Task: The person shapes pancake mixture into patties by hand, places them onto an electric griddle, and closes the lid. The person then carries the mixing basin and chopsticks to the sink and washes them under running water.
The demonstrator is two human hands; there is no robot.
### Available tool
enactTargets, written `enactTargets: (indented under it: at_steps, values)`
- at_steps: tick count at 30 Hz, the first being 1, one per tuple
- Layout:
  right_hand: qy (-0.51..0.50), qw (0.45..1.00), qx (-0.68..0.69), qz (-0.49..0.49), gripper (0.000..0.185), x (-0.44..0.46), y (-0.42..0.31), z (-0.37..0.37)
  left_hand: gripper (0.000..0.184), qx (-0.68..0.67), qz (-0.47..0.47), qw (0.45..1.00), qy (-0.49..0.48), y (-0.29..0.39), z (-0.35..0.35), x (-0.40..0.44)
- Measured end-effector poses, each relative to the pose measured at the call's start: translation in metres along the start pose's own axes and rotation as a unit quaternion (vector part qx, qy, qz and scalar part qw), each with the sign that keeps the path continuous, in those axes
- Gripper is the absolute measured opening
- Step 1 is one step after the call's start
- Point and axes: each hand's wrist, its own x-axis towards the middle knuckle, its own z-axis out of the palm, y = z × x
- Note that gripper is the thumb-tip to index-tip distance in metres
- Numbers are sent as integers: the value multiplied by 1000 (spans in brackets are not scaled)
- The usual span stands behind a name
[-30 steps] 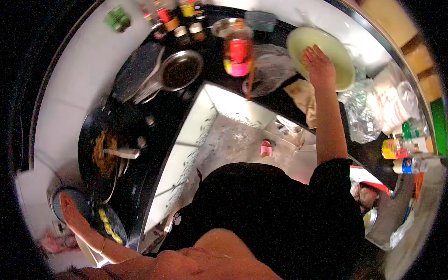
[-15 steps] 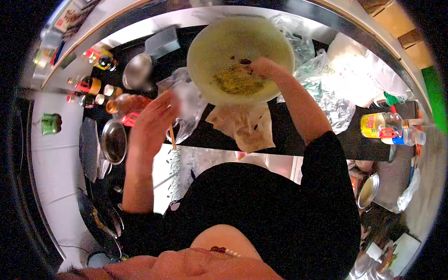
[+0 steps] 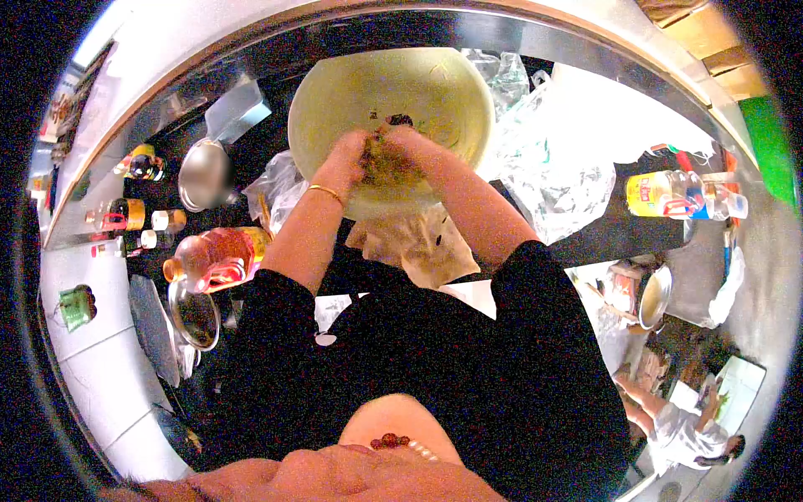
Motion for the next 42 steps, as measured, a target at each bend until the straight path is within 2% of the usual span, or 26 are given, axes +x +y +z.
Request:
enactTargets:
  at_steps: [2,4,7,8,9,10,12,14,16,17,19,21,24,25,28,31,34,36,37,40,42]
  values:
    - [23,998,19,50,23,22,13,6,39,2,-24,999,-26,-5,-10,29]
    - [62,980,141,129,22,28,17,10,39,14,-21,999,-32,-14,-27,69]
    - [69,980,126,139,18,5,-12,2,37,-5,12,1000,-24,-15,-34,81]
    - [49,999,-2,23,16,7,-9,-2,36,-41,11,999,-30,-5,-20,44]
    - [28,987,-129,-92,15,11,-3,-8,34,-76,10,996,-37,2,-9,19]
    - [6,946,-252,-204,14,16,4,-12,32,-74,38,995,-51,5,-5,14]
    - [-8,974,-76,-215,15,34,8,-6,28,-71,97,990,-79,8,0,6]
    - [12,984,9,-176,17,30,2,-4,24,-58,148,984,-86,13,9,-7]
    - [61,994,-2,-89,19,-28,-60,-17,21,-14,233,968,-90,16,17,-31]
    - [66,992,6,-103,20,-30,-60,-19,20,23,291,952,-89,14,21,-50]
    - [77,988,22,-134,22,-30,-57,-29,19,25,319,945,-71,17,23,-64]
    - [71,979,-114,-155,23,-12,-38,-31,17,-50,258,964,-34,22,17,-64]
    - [22,931,-317,-182,25,4,-8,-11,16,-184,165,968,30,33,7,-51]
    - [-1,904,-383,-189,26,5,-1,-3,17,-174,177,968,43,32,6,-53]
    - [57,802,-529,-270,26,-11,-1,23,19,-171,192,964,66,34,13,-73]
    - [66,881,-393,-257,27,22,32,45,18,-213,176,959,56,34,9,-72]
    - [-25,921,-363,-139,34,31,17,25,18,-229,186,955,37,35,3,-74]
    - [-35,960,-233,-148,31,27,12,-1,18,-237,192,952,23,36,-4,-70]
    - [-39,974,-166,-151,30,21,11,-13,18,-245,191,950,19,35,-5,-70]
    - [-32,988,-92,-119,26,-6,-7,-39,17,-269,183,945,6,38,-1,-80]
    - [-9,989,-75,-130,24,-21,-18,-48,17,-281,167,945,0,40,1,-85]
